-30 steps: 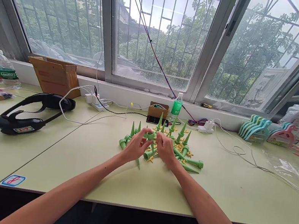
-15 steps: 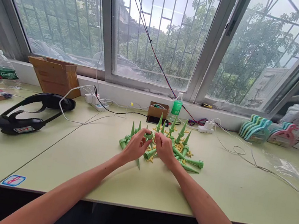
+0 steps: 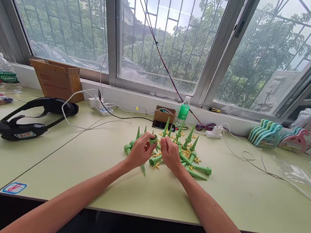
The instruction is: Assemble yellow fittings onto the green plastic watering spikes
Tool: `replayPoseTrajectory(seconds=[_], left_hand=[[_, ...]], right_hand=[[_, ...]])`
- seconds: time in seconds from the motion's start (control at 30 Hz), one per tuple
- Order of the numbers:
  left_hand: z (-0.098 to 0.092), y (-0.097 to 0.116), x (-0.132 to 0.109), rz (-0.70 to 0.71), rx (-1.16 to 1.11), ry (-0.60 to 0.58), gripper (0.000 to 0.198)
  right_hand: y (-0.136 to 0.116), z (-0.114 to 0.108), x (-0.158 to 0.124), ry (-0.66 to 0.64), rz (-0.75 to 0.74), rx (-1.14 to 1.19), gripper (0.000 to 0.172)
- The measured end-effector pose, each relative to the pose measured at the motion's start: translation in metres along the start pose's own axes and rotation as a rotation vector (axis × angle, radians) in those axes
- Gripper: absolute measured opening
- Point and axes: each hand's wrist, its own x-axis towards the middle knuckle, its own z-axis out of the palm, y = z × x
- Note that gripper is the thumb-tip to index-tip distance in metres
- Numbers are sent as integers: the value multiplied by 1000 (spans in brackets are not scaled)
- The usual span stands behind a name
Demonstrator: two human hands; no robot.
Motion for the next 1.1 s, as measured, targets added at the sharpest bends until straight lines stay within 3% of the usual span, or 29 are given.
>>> replayPoseTrajectory(seconds=[0.37,0.63,0.83,1.1], left_hand=[[0,0,0,8,-7,-4,11],[0,5,-2,-129,-112,-6,22],[1,5,-1,-151,-131,36,31],[-1,5,2,-212,-201,33,25]], right_hand=[[1,1,0,-2,-1,-6,33],[-1,0,0,20,-24,-7,33],[-2,-1,-1,54,-35,-24,30],[-2,-4,-1,138,8,-35,31]])
